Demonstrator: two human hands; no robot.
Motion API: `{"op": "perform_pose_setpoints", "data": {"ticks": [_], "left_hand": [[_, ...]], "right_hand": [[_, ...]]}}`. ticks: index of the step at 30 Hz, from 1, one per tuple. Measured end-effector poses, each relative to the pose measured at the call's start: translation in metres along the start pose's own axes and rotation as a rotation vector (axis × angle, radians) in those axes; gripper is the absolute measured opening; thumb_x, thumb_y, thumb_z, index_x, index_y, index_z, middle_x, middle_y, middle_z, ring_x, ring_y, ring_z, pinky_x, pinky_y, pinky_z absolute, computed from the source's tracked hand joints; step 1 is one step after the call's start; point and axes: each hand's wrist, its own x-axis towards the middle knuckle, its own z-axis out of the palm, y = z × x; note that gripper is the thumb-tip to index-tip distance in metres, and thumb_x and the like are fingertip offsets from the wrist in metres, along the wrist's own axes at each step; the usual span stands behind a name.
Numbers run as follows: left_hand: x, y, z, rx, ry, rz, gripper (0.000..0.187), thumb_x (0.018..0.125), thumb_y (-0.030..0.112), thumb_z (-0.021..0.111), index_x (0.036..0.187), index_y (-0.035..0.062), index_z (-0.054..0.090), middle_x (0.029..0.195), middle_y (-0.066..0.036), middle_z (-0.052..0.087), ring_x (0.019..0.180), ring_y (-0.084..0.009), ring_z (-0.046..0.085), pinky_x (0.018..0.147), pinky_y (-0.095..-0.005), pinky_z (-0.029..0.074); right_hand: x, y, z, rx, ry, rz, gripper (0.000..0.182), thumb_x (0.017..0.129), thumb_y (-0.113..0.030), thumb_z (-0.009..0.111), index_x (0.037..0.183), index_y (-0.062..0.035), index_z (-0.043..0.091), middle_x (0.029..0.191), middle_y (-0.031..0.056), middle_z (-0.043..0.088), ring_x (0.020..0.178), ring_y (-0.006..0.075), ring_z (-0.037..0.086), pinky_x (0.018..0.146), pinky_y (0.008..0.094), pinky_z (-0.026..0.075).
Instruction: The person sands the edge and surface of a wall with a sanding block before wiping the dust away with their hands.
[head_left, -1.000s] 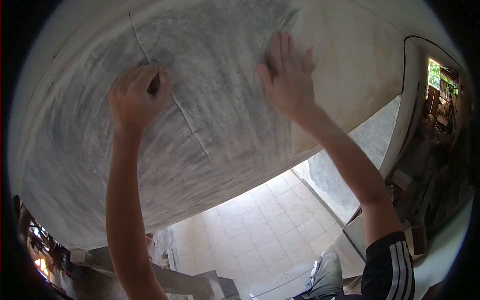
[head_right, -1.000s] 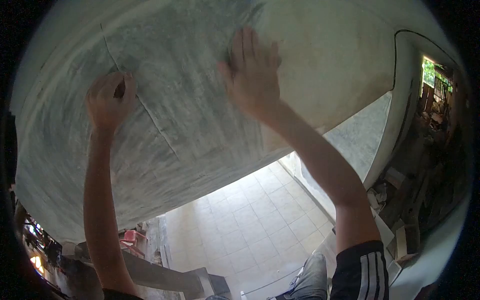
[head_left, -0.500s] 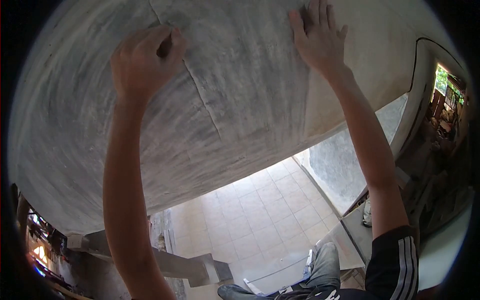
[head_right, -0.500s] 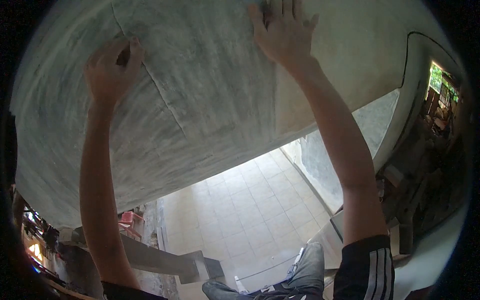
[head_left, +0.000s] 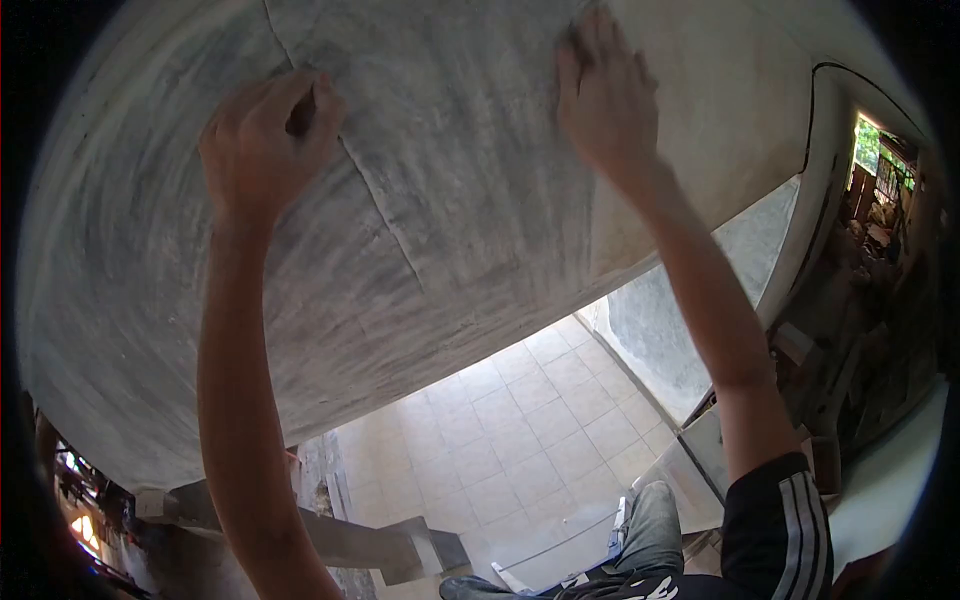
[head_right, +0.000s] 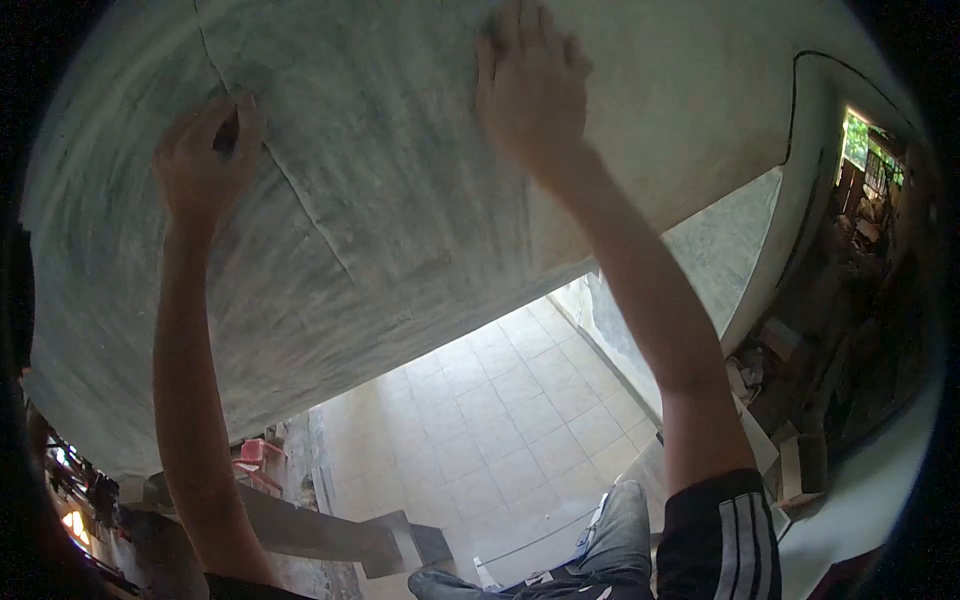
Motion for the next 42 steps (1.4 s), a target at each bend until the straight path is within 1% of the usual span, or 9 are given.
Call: {"op": "perform_pose_setpoints", "data": {"ticks": [7,10,13,19,22,31,34,37,42], "left_hand": [[-0.001,0.001,0.000,-0.032,-0.044,-0.040,0.016,0.084,0.020,0.068,0.078,0.0058,0.070,0.068,-0.006,0.066,0.059,-0.0186,0.062,0.057,-0.0324,0.049],[0.001,0.002,-0.003,0.027,-0.113,-0.064,0.010,0.082,0.017,0.067,0.077,0.0101,0.071,0.063,0.000,0.064,0.053,-0.0149,0.059,0.051,-0.0303,0.047],[0.002,0.002,-0.001,-0.010,-0.016,0.001,0.012,0.083,0.018,0.067,0.075,0.0097,0.069,0.060,-0.001,0.061,0.052,-0.0161,0.058,0.051,-0.0302,0.047],[0.001,0.001,0.002,-0.004,0.033,0.022,0.014,0.083,0.018,0.067,0.072,0.0092,0.066,0.057,0.001,0.058,0.052,-0.0161,0.056,0.050,-0.0302,0.046],[0.002,0.007,-0.004,0.030,-0.125,-0.105,0.017,0.085,0.018,0.067,0.075,0.0053,0.069,0.066,-0.005,0.065,0.056,-0.0182,0.061,0.056,-0.0319,0.048],[0.001,0.000,0.001,-0.023,0.007,0.019,0.012,0.082,0.016,0.068,0.072,0.0081,0.067,0.060,-0.001,0.061,0.053,-0.0169,0.058,0.052,-0.0300,0.047],[0.002,0.002,-0.001,0.017,-0.035,0.007,0.012,0.082,0.016,0.068,0.073,0.0075,0.068,0.061,-0.001,0.061,0.053,-0.0173,0.058,0.052,-0.0301,0.047],[0.001,0.002,-0.002,0.016,-0.072,-0.028,0.013,0.081,0.016,0.069,0.072,0.0074,0.068,0.062,-0.002,0.062,0.054,-0.0179,0.059,0.053,-0.0304,0.048],[0.003,0.000,-0.007,0.032,-0.079,-0.022,0.012,0.082,0.016,0.069,0.073,0.0073,0.067,0.063,-0.003,0.063,0.055,-0.0181,0.060,0.053,-0.0304,0.048]], "right_hand": [[0.021,0.008,-0.010,-0.148,0.099,-0.108,0.049,0.099,-0.032,0.041,0.138,-0.0020,0.044,0.142,0.0156,0.047,0.129,0.0332,0.046,0.104,0.0515,0.036],[0.031,-0.004,-0.016,0.004,-0.165,0.118,0.061,0.103,-0.039,0.021,0.147,0.0026,0.025,0.155,0.0193,0.022,0.145,0.0327,0.019,0.118,0.0458,0.016],[-0.021,0.007,0.007,-0.013,0.187,-0.113,0.049,0.099,-0.032,0.042,0.139,-0.0029,0.043,0.142,0.0149,0.047,0.128,0.0334,0.047,0.103,0.0497,0.037],[-0.004,0.020,-0.007,-0.064,0.121,-0.139,0.050,0.099,-0.033,0.043,0.139,-0.0039,0.043,0.141,0.0151,0.047,0.127,0.0343,0.048,0.103,0.0482,0.038],[0.031,0.004,-0.018,-0.001,-0.191,0.153,0.060,0.103,-0.039,0.024,0.146,0.0033,0.030,0.155,0.0195,0.024,0.144,0.0330,0.021,0.118,0.0460,0.017],[-0.020,0.022,-0.005,-0.088,0.159,-0.177,0.047,0.099,-0.032,0.045,0.137,-0.0041,0.047,0.140,0.0139,0.049,0.126,0.0328,0.049,0.100,0.0481,0.040],[0.025,0.017,-0.018,0.067,-0.149,0.118,0.059,0.103,-0.038,0.026,0.145,0.0030,0.031,0.154,0.0191,0.026,0.144,0.0335,0.022,0.118,0.0494,0.015],[0.018,0.019,-0.007,0.007,0.078,-0.015,0.045,0.098,-0.030,0.046,0.137,-0.0077,0.048,0.140,0.0118,0.050,0.127,0.0323,0.048,0.100,0.0484,0.040],[-0.031,0.029,-0.003,-0.125,0.158,-0.145,0.044,0.099,-0.032,0.044,0.136,-0.0096,0.049,0.137,0.0117,0.052,0.124,0.0321,0.050,0.099,0.0507,0.039]]}}
